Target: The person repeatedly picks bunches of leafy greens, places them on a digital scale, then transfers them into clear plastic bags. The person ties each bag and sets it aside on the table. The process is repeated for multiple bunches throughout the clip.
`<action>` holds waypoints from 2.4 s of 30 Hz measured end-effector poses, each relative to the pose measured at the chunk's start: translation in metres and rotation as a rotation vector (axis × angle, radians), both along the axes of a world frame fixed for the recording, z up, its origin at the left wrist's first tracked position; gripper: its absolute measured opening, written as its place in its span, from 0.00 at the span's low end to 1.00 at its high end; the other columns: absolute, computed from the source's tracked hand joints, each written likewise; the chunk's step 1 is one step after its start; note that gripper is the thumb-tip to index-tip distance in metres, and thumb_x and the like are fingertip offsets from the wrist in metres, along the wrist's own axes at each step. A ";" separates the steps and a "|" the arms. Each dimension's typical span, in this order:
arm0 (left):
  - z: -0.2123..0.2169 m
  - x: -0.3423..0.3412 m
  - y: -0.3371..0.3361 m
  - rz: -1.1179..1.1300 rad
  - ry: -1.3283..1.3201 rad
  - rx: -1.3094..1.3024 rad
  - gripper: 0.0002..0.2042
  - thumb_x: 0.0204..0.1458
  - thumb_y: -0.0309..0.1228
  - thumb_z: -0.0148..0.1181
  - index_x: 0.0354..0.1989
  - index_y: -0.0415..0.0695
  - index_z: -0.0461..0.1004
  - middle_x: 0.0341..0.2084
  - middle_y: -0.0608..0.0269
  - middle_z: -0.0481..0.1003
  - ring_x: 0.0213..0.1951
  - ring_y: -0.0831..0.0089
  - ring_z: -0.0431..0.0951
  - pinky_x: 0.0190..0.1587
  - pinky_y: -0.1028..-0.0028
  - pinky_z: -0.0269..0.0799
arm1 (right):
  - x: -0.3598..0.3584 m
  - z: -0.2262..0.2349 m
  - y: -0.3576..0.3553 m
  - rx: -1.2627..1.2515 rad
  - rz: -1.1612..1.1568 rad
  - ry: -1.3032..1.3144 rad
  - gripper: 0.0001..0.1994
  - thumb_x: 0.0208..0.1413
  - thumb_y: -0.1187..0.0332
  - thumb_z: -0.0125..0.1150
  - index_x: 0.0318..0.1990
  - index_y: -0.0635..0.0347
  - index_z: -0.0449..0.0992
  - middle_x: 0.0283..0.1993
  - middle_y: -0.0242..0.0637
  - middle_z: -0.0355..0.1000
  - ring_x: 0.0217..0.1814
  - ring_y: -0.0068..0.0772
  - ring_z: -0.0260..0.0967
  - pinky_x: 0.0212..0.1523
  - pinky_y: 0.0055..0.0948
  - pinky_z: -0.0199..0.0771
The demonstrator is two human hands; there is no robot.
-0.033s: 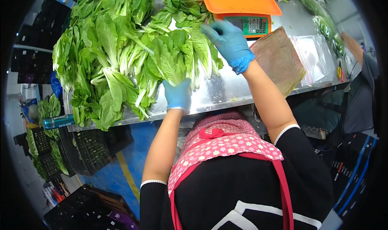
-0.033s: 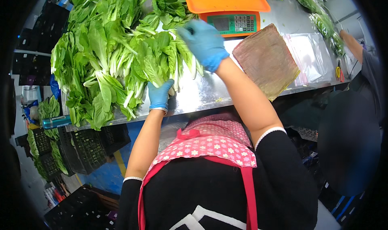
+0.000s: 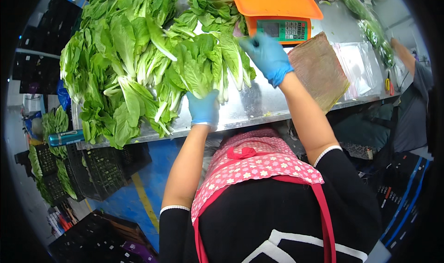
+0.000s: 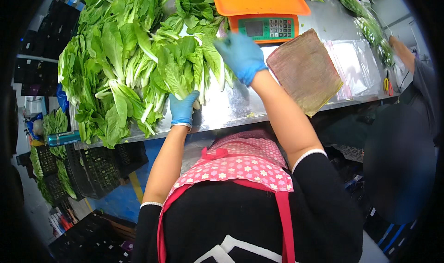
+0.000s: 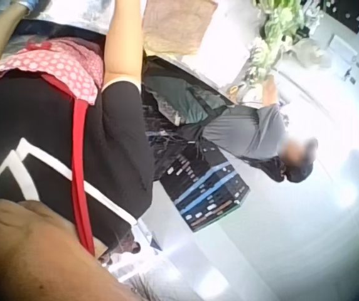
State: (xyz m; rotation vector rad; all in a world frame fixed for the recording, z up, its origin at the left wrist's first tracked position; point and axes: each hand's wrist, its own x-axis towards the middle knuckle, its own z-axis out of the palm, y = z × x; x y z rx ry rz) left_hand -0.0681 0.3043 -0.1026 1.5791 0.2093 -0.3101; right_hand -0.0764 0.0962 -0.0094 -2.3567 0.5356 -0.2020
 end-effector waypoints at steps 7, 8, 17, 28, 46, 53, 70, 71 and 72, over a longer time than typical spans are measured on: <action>-0.010 0.003 -0.001 -0.020 0.076 -0.135 0.15 0.42 0.28 0.68 0.36 0.35 0.71 0.26 0.55 0.75 0.24 0.71 0.76 0.27 0.75 0.71 | -0.030 -0.101 0.052 0.270 0.040 0.166 0.28 0.48 0.60 0.62 0.53 0.68 0.65 0.37 0.53 0.72 0.42 0.50 0.72 0.43 0.38 0.71; -0.005 0.004 -0.002 -0.063 0.104 -0.156 0.12 0.43 0.28 0.67 0.33 0.36 0.72 0.23 0.56 0.76 0.22 0.72 0.75 0.25 0.76 0.70 | -0.032 -0.106 0.062 0.703 0.065 -0.002 0.20 0.51 0.63 0.58 0.47 0.70 0.69 0.33 0.44 0.72 0.36 0.38 0.72 0.39 0.34 0.71; 0.005 -0.004 0.016 -0.436 0.375 -0.481 0.12 0.51 0.26 0.58 0.44 0.34 0.72 0.33 0.54 0.77 0.35 0.69 0.78 0.39 0.73 0.74 | -0.045 -0.080 0.061 0.824 0.209 0.056 0.29 0.55 0.45 0.55 0.45 0.70 0.69 0.38 0.46 0.72 0.39 0.32 0.70 0.40 0.27 0.71; -0.107 0.001 0.054 -0.938 -0.190 0.098 0.21 0.60 0.34 0.48 0.61 0.44 0.59 0.55 0.58 0.66 0.53 0.65 0.68 0.57 0.67 0.67 | -0.083 -0.159 0.027 0.593 0.838 -0.111 0.29 0.54 0.66 0.58 0.63 0.56 0.58 0.63 0.42 0.59 0.62 0.37 0.58 0.62 0.34 0.57; 0.146 0.143 -0.247 -1.099 -0.220 0.199 0.23 0.52 0.52 0.56 0.37 0.40 0.78 0.29 0.59 0.79 0.32 0.70 0.78 0.36 0.73 0.72 | 0.030 0.059 -0.164 0.205 -0.065 -0.207 0.31 0.59 0.45 0.47 0.53 0.71 0.65 0.41 0.54 0.71 0.36 0.50 0.73 0.34 0.40 0.72; 0.111 0.166 -0.283 -1.149 -0.369 0.541 0.43 0.38 0.73 0.50 0.41 0.40 0.78 0.33 0.53 0.78 0.33 0.65 0.77 0.36 0.67 0.72 | 0.082 -0.030 -0.242 -0.113 -0.126 0.125 0.42 0.54 0.33 0.39 0.47 0.73 0.70 0.51 0.58 0.67 0.48 0.56 0.69 0.47 0.42 0.70; 0.018 -0.030 0.040 -0.681 -0.727 1.008 0.28 0.46 0.40 0.59 0.59 0.55 0.64 0.58 0.40 0.59 0.57 0.43 0.59 0.59 0.53 0.53 | -0.066 -0.079 -0.036 -0.060 0.462 -0.145 0.23 0.48 0.71 0.60 0.55 0.65 0.67 0.48 0.56 0.67 0.46 0.53 0.69 0.47 0.43 0.70; 0.005 -0.034 0.048 -0.673 -0.700 1.013 0.27 0.48 0.39 0.57 0.59 0.53 0.65 0.58 0.41 0.59 0.57 0.43 0.60 0.59 0.53 0.53 | -0.070 -0.096 -0.016 -0.150 0.525 -0.205 0.25 0.46 0.69 0.62 0.54 0.64 0.67 0.49 0.55 0.68 0.47 0.53 0.69 0.48 0.42 0.70; -0.004 -0.032 0.055 -0.631 -0.710 1.065 0.26 0.48 0.39 0.56 0.59 0.52 0.65 0.58 0.41 0.60 0.57 0.43 0.60 0.59 0.53 0.54 | -0.072 -0.108 0.002 -0.155 0.573 -0.144 0.27 0.46 0.67 0.61 0.56 0.63 0.66 0.52 0.52 0.66 0.51 0.50 0.66 0.51 0.42 0.68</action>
